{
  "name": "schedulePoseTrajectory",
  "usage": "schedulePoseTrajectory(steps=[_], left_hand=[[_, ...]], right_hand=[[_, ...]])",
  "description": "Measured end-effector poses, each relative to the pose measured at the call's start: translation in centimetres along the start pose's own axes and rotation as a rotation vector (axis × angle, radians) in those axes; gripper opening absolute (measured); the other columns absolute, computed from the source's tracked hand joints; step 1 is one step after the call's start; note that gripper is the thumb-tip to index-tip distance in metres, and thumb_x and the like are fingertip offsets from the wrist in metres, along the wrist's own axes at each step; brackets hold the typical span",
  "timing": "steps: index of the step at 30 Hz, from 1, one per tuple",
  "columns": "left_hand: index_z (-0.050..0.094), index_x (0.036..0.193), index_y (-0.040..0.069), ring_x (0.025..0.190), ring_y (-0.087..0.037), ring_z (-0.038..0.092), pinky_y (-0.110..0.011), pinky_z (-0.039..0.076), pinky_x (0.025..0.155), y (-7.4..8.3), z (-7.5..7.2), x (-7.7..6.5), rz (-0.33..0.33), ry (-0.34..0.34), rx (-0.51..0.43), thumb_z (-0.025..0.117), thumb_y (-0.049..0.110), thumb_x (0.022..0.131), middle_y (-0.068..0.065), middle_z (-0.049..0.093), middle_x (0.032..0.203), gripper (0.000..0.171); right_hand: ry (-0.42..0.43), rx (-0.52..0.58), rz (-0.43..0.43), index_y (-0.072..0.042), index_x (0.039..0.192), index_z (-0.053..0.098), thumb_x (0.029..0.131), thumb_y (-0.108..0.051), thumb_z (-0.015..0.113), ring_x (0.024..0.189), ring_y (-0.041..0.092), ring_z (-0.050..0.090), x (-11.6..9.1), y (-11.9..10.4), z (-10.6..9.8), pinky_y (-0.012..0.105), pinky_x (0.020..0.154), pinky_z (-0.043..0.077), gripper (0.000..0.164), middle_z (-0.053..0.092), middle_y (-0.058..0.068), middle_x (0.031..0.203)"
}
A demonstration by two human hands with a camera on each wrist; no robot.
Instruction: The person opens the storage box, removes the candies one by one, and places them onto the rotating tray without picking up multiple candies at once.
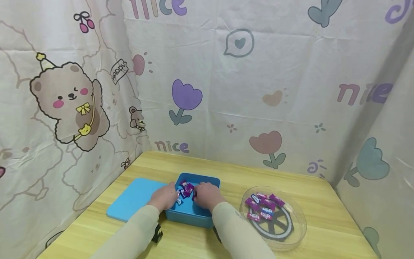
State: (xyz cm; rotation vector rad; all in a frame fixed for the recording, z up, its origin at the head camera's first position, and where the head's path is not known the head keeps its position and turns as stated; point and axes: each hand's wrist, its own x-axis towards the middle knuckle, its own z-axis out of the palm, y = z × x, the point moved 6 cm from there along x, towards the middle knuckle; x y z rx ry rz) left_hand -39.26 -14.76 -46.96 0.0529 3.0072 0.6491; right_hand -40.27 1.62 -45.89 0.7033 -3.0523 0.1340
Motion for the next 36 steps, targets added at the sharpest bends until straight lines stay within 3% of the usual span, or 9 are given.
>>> schedulePoseTrajectory(steps=[9, 21, 29, 36], left_hand=[[0.040, 0.150, -0.007, 0.107, -0.033, 0.062, -0.059, 0.053, 0.088, -0.1, 0.0, -0.1, -0.002, -0.001, 0.001, 0.051, 0.019, 0.099, -0.024, 0.058, 0.138, 0.058], [0.040, 0.150, -0.006, 0.119, -0.039, 0.059, -0.062, 0.049, 0.093, 0.0, 0.1, -0.1, -0.012, 0.001, -0.021, 0.052, 0.020, 0.100, -0.023, 0.056, 0.140, 0.058], [0.040, 0.150, -0.006, 0.122, -0.040, 0.057, -0.062, 0.046, 0.097, 0.0, 0.1, 0.0, -0.011, 0.006, -0.043, 0.052, 0.019, 0.099, -0.023, 0.055, 0.142, 0.058], [0.042, 0.148, -0.006, 0.117, -0.038, 0.060, -0.062, 0.049, 0.094, -0.2, 0.1, 0.1, -0.003, 0.004, -0.015, 0.054, 0.019, 0.099, -0.023, 0.057, 0.139, 0.057]], right_hand=[[0.005, 0.021, -0.034, -0.021, 0.091, 0.071, 0.094, -0.034, 0.071, 0.069, 0.011, 0.054, -0.8, -0.4, -0.5, 0.032, 0.072, 0.054, 0.014, 0.060, -0.008, 0.074], [0.015, 0.014, -0.048, -0.020, 0.088, 0.069, 0.092, -0.019, 0.076, 0.069, 0.010, 0.053, -1.3, -0.5, -0.2, 0.030, 0.075, 0.054, 0.008, 0.059, -0.009, 0.074], [0.075, 0.043, -0.113, -0.023, 0.084, 0.067, 0.093, -0.014, 0.071, 0.071, 0.010, 0.051, -1.6, 0.0, -0.4, 0.029, 0.072, 0.051, 0.013, 0.060, -0.013, 0.076], [0.185, 0.103, -0.165, -0.025, 0.093, 0.070, 0.094, -0.014, 0.070, 0.081, 0.008, 0.057, -2.8, 0.2, -2.7, 0.031, 0.080, 0.055, 0.010, 0.064, -0.014, 0.087]])
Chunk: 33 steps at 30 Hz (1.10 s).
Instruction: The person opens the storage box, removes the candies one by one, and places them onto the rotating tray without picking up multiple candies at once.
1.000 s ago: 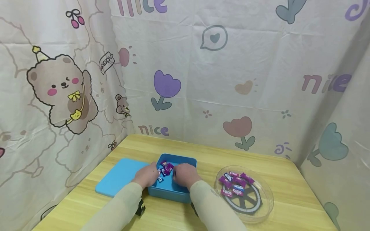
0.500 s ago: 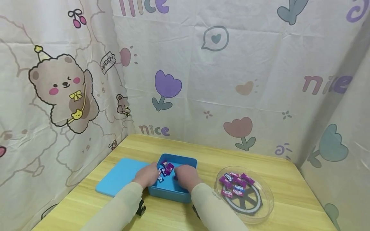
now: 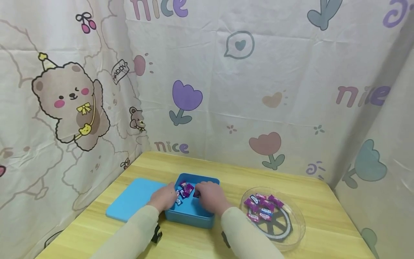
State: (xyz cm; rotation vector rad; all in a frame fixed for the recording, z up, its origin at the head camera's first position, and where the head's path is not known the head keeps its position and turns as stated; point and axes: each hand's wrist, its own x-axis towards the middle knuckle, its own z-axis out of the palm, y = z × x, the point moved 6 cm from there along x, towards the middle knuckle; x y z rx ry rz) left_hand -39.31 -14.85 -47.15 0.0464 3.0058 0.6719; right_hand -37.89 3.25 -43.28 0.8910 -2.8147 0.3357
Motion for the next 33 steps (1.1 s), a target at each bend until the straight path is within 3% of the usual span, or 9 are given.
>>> schedulePoseTrajectory(steps=[7, 12, 18, 26, 33], left_hand=[[0.041, 0.149, -0.007, 0.120, -0.040, 0.058, -0.063, 0.048, 0.095, 0.1, -0.2, -0.1, 0.001, -0.004, -0.005, 0.052, 0.019, 0.099, -0.024, 0.056, 0.140, 0.057], [0.040, 0.150, -0.006, 0.122, -0.041, 0.057, -0.063, 0.048, 0.095, 0.1, -0.3, -0.1, -0.003, -0.002, -0.015, 0.051, 0.019, 0.100, -0.024, 0.056, 0.141, 0.057], [0.041, 0.150, -0.005, 0.124, -0.041, 0.056, -0.062, 0.047, 0.096, -0.1, -0.2, -0.1, -0.001, -0.001, -0.016, 0.051, 0.019, 0.100, -0.023, 0.055, 0.142, 0.056], [0.040, 0.150, -0.005, 0.125, -0.042, 0.056, -0.062, 0.048, 0.096, -0.2, -0.4, -0.2, -0.007, 0.005, -0.008, 0.049, 0.019, 0.101, -0.023, 0.056, 0.141, 0.056], [0.041, 0.149, -0.006, 0.111, -0.036, 0.062, -0.059, 0.053, 0.087, 0.0, -0.3, -0.2, 0.006, -0.004, 0.007, 0.050, 0.018, 0.101, -0.024, 0.058, 0.137, 0.055]], right_hand=[[0.068, -0.003, -0.030, -0.023, 0.098, 0.071, 0.095, -0.016, 0.070, 0.084, 0.010, 0.062, -1.3, 0.4, -3.2, 0.032, 0.081, 0.056, 0.008, 0.067, -0.011, 0.093], [0.114, -0.050, -0.025, -0.023, 0.095, 0.071, 0.092, -0.014, 0.073, 0.082, 0.009, 0.061, -2.6, 2.0, -5.2, 0.032, 0.079, 0.056, 0.009, 0.067, -0.010, 0.091], [0.162, -0.048, 0.022, -0.021, 0.094, 0.069, 0.091, -0.011, 0.074, 0.083, 0.009, 0.064, -4.9, 5.1, -7.2, 0.033, 0.078, 0.057, 0.011, 0.068, -0.010, 0.091], [0.165, -0.056, 0.115, -0.023, 0.091, 0.067, 0.086, -0.006, 0.076, 0.085, 0.014, 0.066, -8.9, 10.1, -8.7, 0.041, 0.080, 0.057, 0.020, 0.067, -0.010, 0.090], [0.102, -0.033, 0.260, -0.019, 0.094, 0.067, 0.083, -0.003, 0.075, 0.088, 0.023, 0.066, -13.2, 15.0, -9.0, 0.052, 0.081, 0.055, 0.021, 0.069, -0.002, 0.093]])
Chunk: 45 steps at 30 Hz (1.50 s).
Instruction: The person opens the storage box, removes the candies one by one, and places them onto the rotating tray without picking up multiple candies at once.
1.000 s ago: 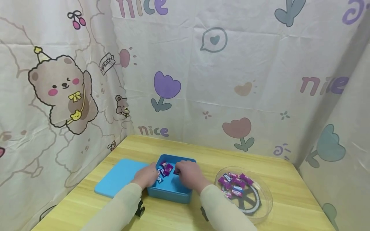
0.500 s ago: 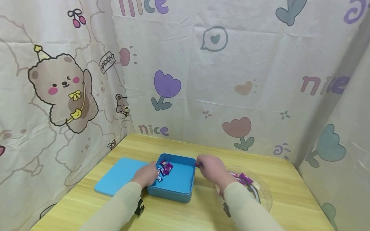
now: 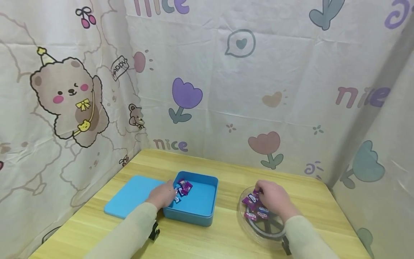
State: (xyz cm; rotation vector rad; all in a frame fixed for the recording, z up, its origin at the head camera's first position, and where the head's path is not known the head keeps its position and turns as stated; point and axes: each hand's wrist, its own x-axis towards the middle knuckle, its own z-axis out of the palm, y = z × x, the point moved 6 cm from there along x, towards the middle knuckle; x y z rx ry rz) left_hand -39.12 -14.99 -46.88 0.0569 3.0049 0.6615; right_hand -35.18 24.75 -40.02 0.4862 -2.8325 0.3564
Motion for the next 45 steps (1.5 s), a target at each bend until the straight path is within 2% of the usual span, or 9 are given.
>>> schedulePoseTrajectory(steps=[4, 10, 16, 24, 28, 32, 37, 42, 45], left_hand=[[0.043, 0.148, -0.006, 0.105, -0.034, 0.063, -0.059, 0.054, 0.086, 0.3, -0.1, 0.0, 0.003, -0.003, 0.002, 0.051, 0.019, 0.100, -0.023, 0.060, 0.134, 0.054], [0.040, 0.150, -0.006, 0.121, -0.039, 0.058, -0.060, 0.050, 0.093, 0.5, 0.2, 0.0, 0.010, -0.009, 0.001, 0.050, 0.019, 0.101, -0.024, 0.056, 0.140, 0.057], [0.040, 0.150, -0.007, 0.119, -0.037, 0.059, -0.062, 0.050, 0.092, 0.1, 0.1, 0.1, 0.015, 0.001, 0.005, 0.050, 0.019, 0.100, -0.024, 0.055, 0.142, 0.057], [0.042, 0.149, -0.006, 0.105, -0.032, 0.061, -0.060, 0.052, 0.089, 0.0, 0.0, 0.2, 0.007, 0.005, 0.011, 0.050, 0.020, 0.100, -0.023, 0.058, 0.137, 0.056], [0.042, 0.149, -0.005, 0.108, -0.033, 0.062, -0.059, 0.052, 0.089, 0.1, 0.1, 0.2, 0.005, 0.005, 0.012, 0.050, 0.020, 0.100, -0.022, 0.059, 0.137, 0.056], [0.042, 0.149, -0.006, 0.107, -0.033, 0.061, -0.060, 0.053, 0.088, 0.0, 0.2, 0.3, 0.009, 0.005, 0.000, 0.050, 0.020, 0.100, -0.023, 0.058, 0.138, 0.055], [0.044, 0.147, -0.005, 0.098, -0.031, 0.061, -0.059, 0.054, 0.086, -0.1, 0.1, 0.5, 0.008, 0.012, -0.001, 0.050, 0.021, 0.101, -0.022, 0.060, 0.135, 0.054], [0.041, 0.150, -0.005, 0.110, -0.035, 0.061, -0.060, 0.052, 0.089, 0.1, 0.0, 0.4, -0.002, -0.001, -0.007, 0.049, 0.021, 0.100, -0.023, 0.057, 0.139, 0.057], [0.041, 0.150, -0.004, 0.115, -0.037, 0.060, -0.062, 0.050, 0.092, 0.1, 0.1, 0.2, -0.008, -0.005, -0.011, 0.050, 0.020, 0.100, -0.022, 0.057, 0.139, 0.056]], right_hand=[[-0.021, -0.011, 0.046, -0.016, 0.094, 0.068, 0.081, 0.000, 0.075, 0.088, 0.026, 0.067, -1.6, 2.5, 0.1, 0.054, 0.081, 0.055, 0.021, 0.069, 0.000, 0.092], [-0.090, -0.020, 0.093, -0.015, 0.094, 0.067, 0.082, 0.002, 0.073, 0.088, 0.027, 0.067, -3.3, 5.1, 0.6, 0.054, 0.080, 0.055, 0.022, 0.069, -0.001, 0.090], [-0.153, -0.042, 0.107, -0.018, 0.093, 0.067, 0.083, 0.002, 0.073, 0.085, 0.022, 0.066, -4.3, 5.9, 1.4, 0.052, 0.080, 0.056, 0.023, 0.067, -0.005, 0.087], [-0.160, -0.062, 0.106, -0.020, 0.092, 0.068, 0.083, 0.001, 0.072, 0.085, 0.022, 0.066, -4.7, 6.3, 2.5, 0.053, 0.080, 0.055, 0.023, 0.066, -0.005, 0.088], [-0.157, -0.068, 0.115, -0.019, 0.094, 0.069, 0.082, 0.001, 0.073, 0.088, 0.024, 0.066, -4.7, 6.2, 2.5, 0.054, 0.080, 0.055, 0.023, 0.068, -0.004, 0.091], [-0.123, -0.056, 0.110, -0.020, 0.092, 0.067, 0.082, -0.001, 0.074, 0.085, 0.020, 0.065, -4.4, 5.3, 2.0, 0.050, 0.079, 0.056, 0.023, 0.067, -0.006, 0.088], [-0.078, -0.032, 0.062, -0.017, 0.098, 0.069, 0.081, -0.005, 0.077, 0.082, 0.016, 0.063, -3.2, 2.6, 1.5, 0.048, 0.078, 0.056, 0.022, 0.066, -0.007, 0.087], [-0.060, -0.018, 0.011, -0.020, 0.101, 0.069, 0.085, -0.014, 0.077, 0.084, 0.011, 0.061, -1.7, -1.2, 1.6, 0.044, 0.080, 0.055, 0.020, 0.066, -0.009, 0.091], [-0.043, 0.017, -0.042, -0.018, 0.103, 0.069, 0.086, -0.013, 0.076, 0.090, 0.015, 0.064, -0.7, -3.8, 1.8, 0.044, 0.084, 0.054, 0.019, 0.068, -0.005, 0.097]])
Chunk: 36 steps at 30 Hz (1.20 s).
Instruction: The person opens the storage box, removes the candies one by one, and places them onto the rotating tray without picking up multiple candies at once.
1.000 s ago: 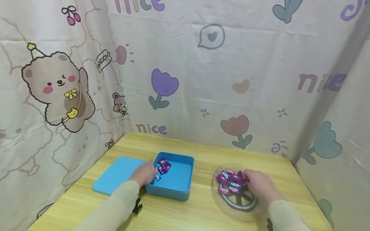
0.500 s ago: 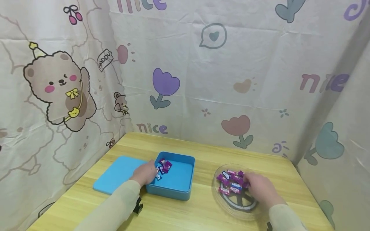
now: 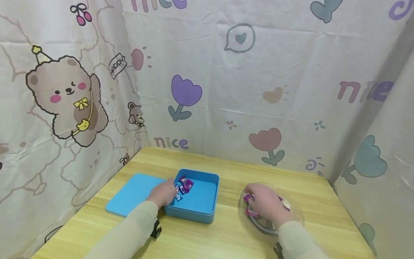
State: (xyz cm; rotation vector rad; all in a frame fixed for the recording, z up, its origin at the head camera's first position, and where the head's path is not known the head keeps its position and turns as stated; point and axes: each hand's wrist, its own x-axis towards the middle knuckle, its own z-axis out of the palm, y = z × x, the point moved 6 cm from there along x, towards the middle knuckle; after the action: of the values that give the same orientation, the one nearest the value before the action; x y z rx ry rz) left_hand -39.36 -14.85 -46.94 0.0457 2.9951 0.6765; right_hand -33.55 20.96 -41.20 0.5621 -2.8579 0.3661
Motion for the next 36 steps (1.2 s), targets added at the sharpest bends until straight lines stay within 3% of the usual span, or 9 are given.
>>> schedulePoseTrajectory(steps=[6, 15, 21, 25, 29, 32, 36], left_hand=[[0.043, 0.149, -0.003, 0.116, -0.036, 0.059, -0.062, 0.049, 0.095, 0.1, 0.0, 0.0, -0.006, -0.003, 0.004, 0.051, 0.020, 0.100, -0.021, 0.058, 0.139, 0.055], [0.043, 0.148, -0.005, 0.118, -0.038, 0.059, -0.062, 0.048, 0.096, 0.0, 0.0, -0.1, -0.006, -0.006, 0.010, 0.052, 0.020, 0.100, -0.022, 0.057, 0.140, 0.055], [0.043, 0.148, -0.005, 0.108, -0.034, 0.062, -0.061, 0.051, 0.092, 0.2, -0.1, -0.2, -0.010, -0.019, 0.020, 0.053, 0.020, 0.100, -0.022, 0.059, 0.136, 0.054], [0.044, 0.148, -0.005, 0.109, -0.034, 0.061, -0.061, 0.050, 0.094, 0.0, -0.5, -0.1, -0.018, -0.014, 0.016, 0.052, 0.020, 0.100, -0.021, 0.059, 0.137, 0.054], [0.047, 0.145, -0.004, 0.108, -0.032, 0.061, -0.061, 0.049, 0.096, -0.2, -0.5, -0.1, -0.019, 0.001, -0.005, 0.052, 0.020, 0.099, -0.020, 0.061, 0.135, 0.052], [0.048, 0.144, -0.004, 0.108, -0.033, 0.062, -0.060, 0.050, 0.094, -0.1, -0.2, -0.1, -0.007, 0.012, 0.015, 0.054, 0.020, 0.099, -0.020, 0.062, 0.132, 0.052], [0.047, 0.145, -0.005, 0.109, -0.035, 0.063, -0.059, 0.052, 0.092, 0.3, -0.1, -0.3, -0.007, 0.012, 0.042, 0.056, 0.022, 0.100, -0.021, 0.062, 0.132, 0.053]], right_hand=[[-0.002, 0.044, -0.029, -0.018, 0.111, 0.070, 0.088, -0.012, 0.073, 0.098, 0.017, 0.064, 2.0, -4.1, 1.0, 0.041, 0.088, 0.054, 0.024, 0.068, -0.005, 0.106], [0.022, 0.065, -0.156, -0.018, 0.110, 0.071, 0.090, -0.016, 0.076, 0.098, 0.015, 0.064, 4.3, -8.6, 3.1, 0.039, 0.086, 0.056, 0.021, 0.067, -0.006, 0.104], [-0.085, 0.050, -0.197, -0.019, 0.116, 0.070, 0.094, -0.021, 0.072, 0.101, 0.017, 0.063, 6.4, -11.8, 5.2, 0.038, 0.087, 0.056, 0.022, 0.068, -0.002, 0.109], [-0.172, 0.042, -0.225, -0.021, 0.119, 0.070, 0.096, -0.026, 0.070, 0.104, 0.014, 0.063, 7.9, -14.2, 7.1, 0.038, 0.091, 0.055, 0.024, 0.067, -0.004, 0.111], [-0.293, 0.036, -0.249, -0.025, 0.119, 0.070, 0.093, -0.031, 0.075, 0.097, 0.010, 0.061, 8.8, -16.0, 8.7, 0.035, 0.090, 0.054, 0.027, 0.065, -0.009, 0.106], [-0.391, 0.020, -0.255, -0.028, 0.120, 0.069, 0.089, -0.030, 0.079, 0.095, 0.009, 0.060, 9.0, -16.3, 9.3, 0.035, 0.090, 0.054, 0.032, 0.063, -0.011, 0.104], [-0.475, -0.031, -0.255, -0.035, 0.122, 0.068, 0.088, -0.026, 0.081, 0.103, 0.013, 0.061, 8.7, -15.0, 9.3, 0.042, 0.094, 0.054, 0.038, 0.061, -0.011, 0.111]])
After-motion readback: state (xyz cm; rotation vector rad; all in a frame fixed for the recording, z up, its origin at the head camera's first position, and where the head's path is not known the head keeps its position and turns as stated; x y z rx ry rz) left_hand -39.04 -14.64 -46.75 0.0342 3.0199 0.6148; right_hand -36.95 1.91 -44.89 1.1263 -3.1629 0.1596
